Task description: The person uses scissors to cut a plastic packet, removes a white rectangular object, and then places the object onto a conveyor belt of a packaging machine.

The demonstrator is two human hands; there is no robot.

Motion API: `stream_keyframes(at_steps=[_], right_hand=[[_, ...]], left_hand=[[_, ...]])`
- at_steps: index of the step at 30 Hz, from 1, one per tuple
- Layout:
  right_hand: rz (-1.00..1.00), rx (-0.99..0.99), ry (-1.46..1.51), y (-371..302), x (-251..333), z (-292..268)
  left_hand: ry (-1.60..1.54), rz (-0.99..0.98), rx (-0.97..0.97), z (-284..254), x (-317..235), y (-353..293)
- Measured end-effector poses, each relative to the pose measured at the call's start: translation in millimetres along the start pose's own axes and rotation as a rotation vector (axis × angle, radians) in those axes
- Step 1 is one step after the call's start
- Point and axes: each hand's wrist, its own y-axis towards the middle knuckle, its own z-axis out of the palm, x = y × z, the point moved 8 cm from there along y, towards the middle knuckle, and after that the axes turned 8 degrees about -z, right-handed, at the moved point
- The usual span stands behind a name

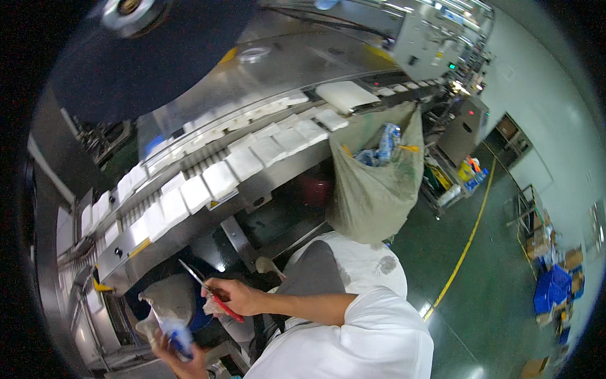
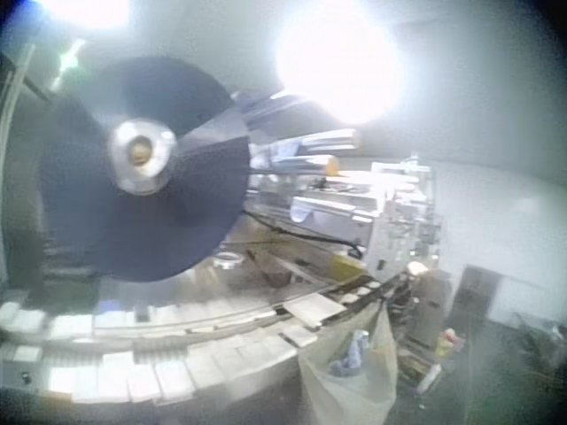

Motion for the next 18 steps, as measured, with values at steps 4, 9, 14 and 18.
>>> stream_keyframes(at_steps=[4,9,14,18], right_hand=[[-0.169,-0.038,-0.47,2,47,-16],[-0.06,-0.282,-0.554,-26,59,-67],[-0.109,-0.36,-0.438,-45,62,-90],[-0.171,-0.514,-0.39,-59,67,-95]], left_hand=[[-0.003,0.149,0.254,95,-72,13],[0.152,0.37,0.397,135,-97,25],[0.132,0.635,0.479,157,-108,33],[0.155,0.726,0.5,162,-123,40]])
